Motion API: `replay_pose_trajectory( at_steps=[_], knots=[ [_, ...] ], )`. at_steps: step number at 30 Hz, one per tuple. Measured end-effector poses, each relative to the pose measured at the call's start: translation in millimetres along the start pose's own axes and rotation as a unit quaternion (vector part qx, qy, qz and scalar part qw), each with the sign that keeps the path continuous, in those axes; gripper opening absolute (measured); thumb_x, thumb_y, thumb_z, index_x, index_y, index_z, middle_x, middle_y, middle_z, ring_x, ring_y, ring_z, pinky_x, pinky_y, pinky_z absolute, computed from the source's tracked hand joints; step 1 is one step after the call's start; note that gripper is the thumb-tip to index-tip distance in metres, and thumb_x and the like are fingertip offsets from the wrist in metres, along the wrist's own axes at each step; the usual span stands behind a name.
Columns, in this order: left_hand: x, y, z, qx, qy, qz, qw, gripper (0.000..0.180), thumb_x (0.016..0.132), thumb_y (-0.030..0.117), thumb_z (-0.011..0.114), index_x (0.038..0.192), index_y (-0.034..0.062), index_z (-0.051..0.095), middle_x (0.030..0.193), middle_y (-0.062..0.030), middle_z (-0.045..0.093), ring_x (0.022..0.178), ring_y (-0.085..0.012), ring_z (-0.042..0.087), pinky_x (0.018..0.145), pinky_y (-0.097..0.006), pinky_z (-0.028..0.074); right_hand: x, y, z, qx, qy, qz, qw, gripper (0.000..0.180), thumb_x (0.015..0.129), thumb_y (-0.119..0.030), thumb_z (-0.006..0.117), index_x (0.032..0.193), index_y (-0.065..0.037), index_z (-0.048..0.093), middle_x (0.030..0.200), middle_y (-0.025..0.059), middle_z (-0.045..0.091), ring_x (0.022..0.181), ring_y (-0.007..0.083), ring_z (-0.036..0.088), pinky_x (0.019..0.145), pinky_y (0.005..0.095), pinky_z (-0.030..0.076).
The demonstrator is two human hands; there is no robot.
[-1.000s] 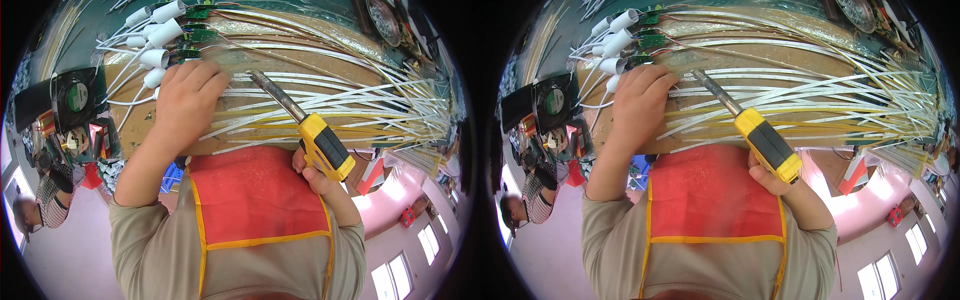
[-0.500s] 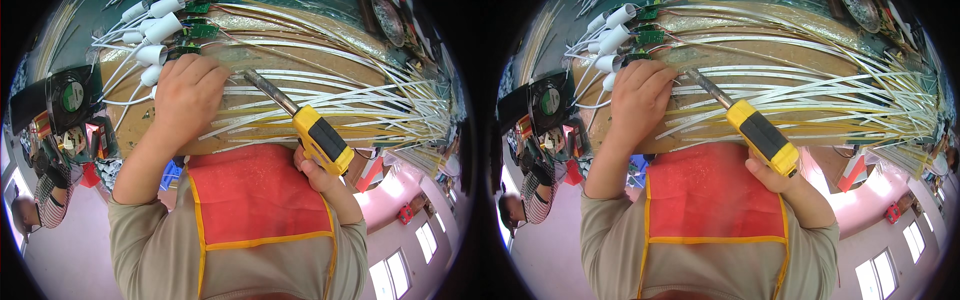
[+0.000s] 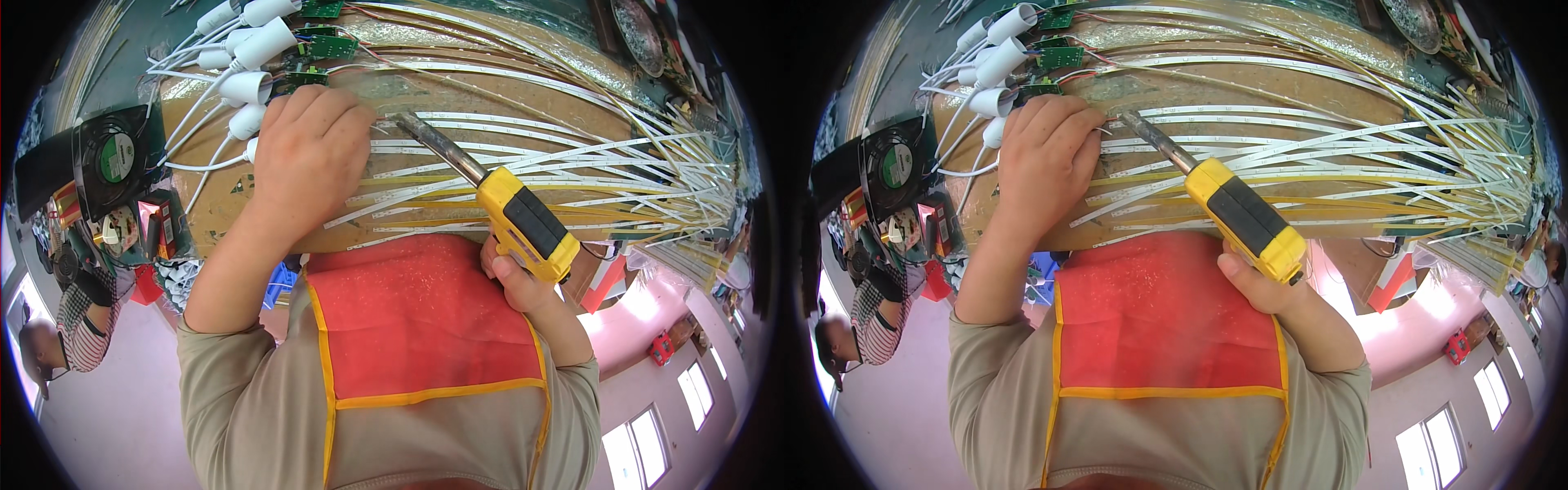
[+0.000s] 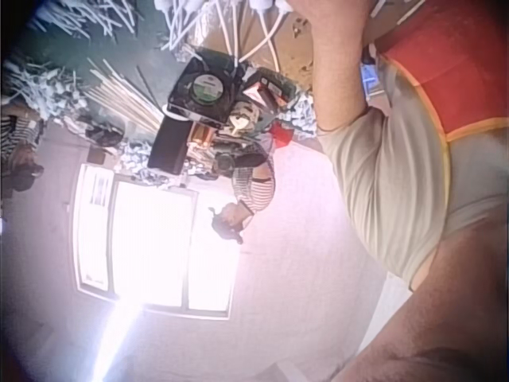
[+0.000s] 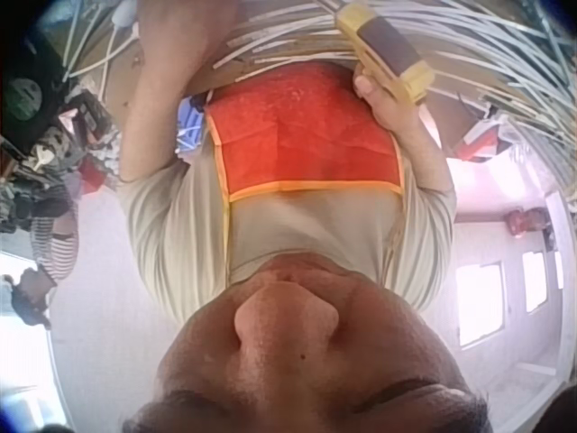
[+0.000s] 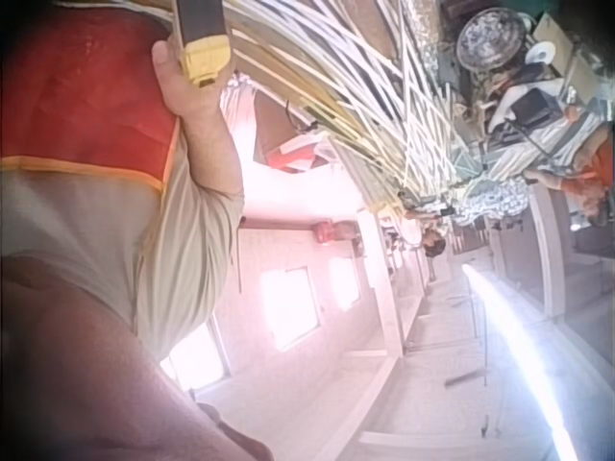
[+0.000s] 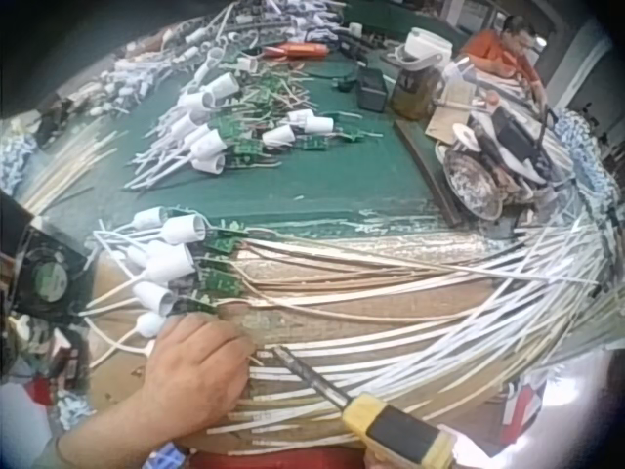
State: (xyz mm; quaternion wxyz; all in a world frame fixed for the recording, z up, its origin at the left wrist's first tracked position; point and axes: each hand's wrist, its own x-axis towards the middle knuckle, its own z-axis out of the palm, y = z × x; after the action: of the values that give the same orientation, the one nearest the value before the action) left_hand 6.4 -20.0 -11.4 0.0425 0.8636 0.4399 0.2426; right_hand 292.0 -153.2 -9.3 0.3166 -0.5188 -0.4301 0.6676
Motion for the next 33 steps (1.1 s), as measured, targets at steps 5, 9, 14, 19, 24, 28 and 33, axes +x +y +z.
replay_pose_trajectory(
  at_steps=[5,9,14,19,24,28,33],
  knots=[
    [1.2,3.0,-4.2,-0.004,-0.016,-0.019,1.0,0.018,0.073,0.006,0.068,0.09,0.0096,0.067,0.094,-0.003,0.064,0.09,-0.0234,0.061,0.076,-0.036,0.045,2.5,-2.4,2.4,0.007,-0.001,-0.007,1.0,0.05,0.088,-0.032,0.07,0.118,0.0,0.048,0.072,0.0026,0.047,0.061,0.0124,0.046,0.055,0.0273,0.042],
    [1.1,3.7,-5.7,-0.007,-0.026,-0.029,0.999,0.018,0.074,0.005,0.07,0.091,0.0097,0.068,0.096,-0.0034,0.065,0.091,-0.0239,0.062,0.077,-0.036,0.046,0.6,-2.5,2.1,0.045,-0.003,-0.012,0.999,0.054,0.087,-0.035,0.071,0.12,0.001,0.048,0.072,0.0025,0.048,0.061,0.0126,0.046,0.055,0.0273,0.041],
    [1.4,4.6,-6.2,-0.01,-0.024,-0.03,0.999,0.018,0.074,0.006,0.07,0.092,0.0096,0.068,0.096,-0.0037,0.065,0.092,-0.0248,0.062,0.078,-0.037,0.046,1.2,-6.3,-2.2,0.086,-0.026,-0.023,0.996,0.015,0.087,-0.011,0.064,0.099,-0.003,0.059,0.081,0.003,0.057,0.072,0.0141,0.053,0.064,0.0296,0.044],
    [0.6,1.4,-2.0,-0.005,0.002,-0.007,1.0,0.02,0.071,0.007,0.066,0.09,0.0096,0.067,0.092,-0.0028,0.062,0.088,-0.0235,0.059,0.076,-0.036,0.045,0.5,-8.5,-0.9,0.078,-0.012,-0.019,0.997,0.013,0.087,-0.012,0.065,0.095,-0.003,0.06,0.079,0.0025,0.057,0.071,0.0142,0.054,0.063,0.0296,0.044],
    [1.2,1.9,-3.5,-0.008,-0.004,-0.008,1.0,0.02,0.071,0.006,0.066,0.091,0.0096,0.067,0.092,-0.0029,0.062,0.087,-0.0236,0.059,0.076,-0.037,0.045,-1.6,-9.8,-1.2,0.07,-0.006,-0.011,0.997,0.012,0.087,-0.013,0.066,0.093,-0.004,0.061,0.078,0.0021,0.057,0.071,0.0143,0.054,0.063,0.0296,0.044],
    [2.3,2.8,-4.5,-0.007,-0.01,-0.01,1.0,0.02,0.071,0.006,0.066,0.091,0.0096,0.067,0.092,-0.0029,0.062,0.087,-0.0237,0.059,0.076,-0.037,0.045,-3.0,-4.1,1.4,0.06,0.004,-0.009,0.998,0.043,0.086,-0.026,0.07,0.116,-0.002,0.051,0.074,0.0021,0.05,0.064,0.0134,0.048,0.058,0.0286,0.042],
    [2.4,1.8,-5.2,-0.007,-0.008,-0.005,1.0,0.02,0.071,0.006,0.066,0.09,0.0097,0.067,0.092,-0.003,0.062,0.086,-0.0237,0.059,0.075,-0.037,0.045,-2.5,-5.2,3.6,0.042,0.011,-0.005,0.999,0.052,0.087,-0.031,0.07,0.123,-0.001,0.047,0.072,0.0025,0.046,0.062,0.0131,0.045,0.056,0.0283,0.042]
  ],
)
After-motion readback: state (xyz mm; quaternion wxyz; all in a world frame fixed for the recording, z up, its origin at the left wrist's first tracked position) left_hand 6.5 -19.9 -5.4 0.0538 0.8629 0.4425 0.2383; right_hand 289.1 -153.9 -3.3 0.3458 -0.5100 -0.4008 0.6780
